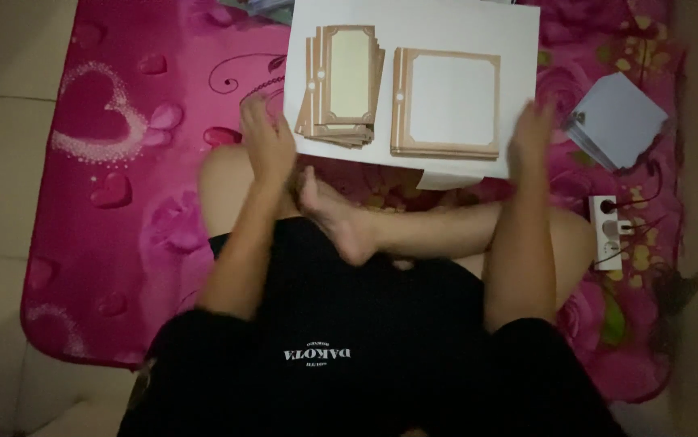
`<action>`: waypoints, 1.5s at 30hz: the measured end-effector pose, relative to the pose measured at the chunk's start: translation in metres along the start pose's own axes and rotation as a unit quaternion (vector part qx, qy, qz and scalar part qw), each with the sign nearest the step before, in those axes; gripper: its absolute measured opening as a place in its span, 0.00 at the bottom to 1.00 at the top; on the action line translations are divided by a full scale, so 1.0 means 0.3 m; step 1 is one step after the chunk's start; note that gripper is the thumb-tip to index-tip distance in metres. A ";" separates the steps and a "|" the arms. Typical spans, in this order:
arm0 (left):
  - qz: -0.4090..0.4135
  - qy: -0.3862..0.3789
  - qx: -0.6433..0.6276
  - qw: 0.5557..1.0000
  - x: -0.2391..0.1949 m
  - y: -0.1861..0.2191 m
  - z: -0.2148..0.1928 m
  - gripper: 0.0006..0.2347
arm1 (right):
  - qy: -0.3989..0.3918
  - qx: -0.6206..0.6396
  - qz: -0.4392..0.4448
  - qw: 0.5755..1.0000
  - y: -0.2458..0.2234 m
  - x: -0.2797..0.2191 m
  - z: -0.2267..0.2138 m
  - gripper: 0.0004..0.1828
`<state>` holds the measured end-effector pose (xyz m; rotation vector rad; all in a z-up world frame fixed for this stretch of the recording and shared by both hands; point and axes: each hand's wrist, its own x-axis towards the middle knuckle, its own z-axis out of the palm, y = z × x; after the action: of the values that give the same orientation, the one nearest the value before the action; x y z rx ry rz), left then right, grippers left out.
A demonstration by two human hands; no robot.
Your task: The person is manually pressing down on stacks of printed cards to flatten them and ensure they are properly stacked.
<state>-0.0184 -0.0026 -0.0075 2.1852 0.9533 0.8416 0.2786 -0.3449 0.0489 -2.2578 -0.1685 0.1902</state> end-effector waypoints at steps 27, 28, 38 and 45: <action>-0.170 -0.142 -0.169 0.960 -0.052 -0.024 -0.076 0.17 | -0.045 -0.026 0.017 0.998 0.203 -0.080 -0.083 0.22; -0.170 -0.138 -0.178 0.959 -0.049 -0.011 -0.082 0.17 | -0.034 -0.024 0.021 0.999 0.195 -0.074 -0.075 0.21; -0.141 -0.104 -0.204 0.963 -0.001 0.025 -0.104 0.18 | 0.017 0.001 0.001 1.000 0.175 -0.063 -0.080 0.20; -0.165 -0.104 -0.176 0.965 -0.160 0.012 -0.160 0.18 | 0.023 0.000 -0.021 1.000 0.093 -0.225 -0.094 0.19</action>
<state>-0.0784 -0.0293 0.0099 1.7118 0.9466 0.5597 0.2195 -0.3962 0.0508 -2.2554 -0.1916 0.1170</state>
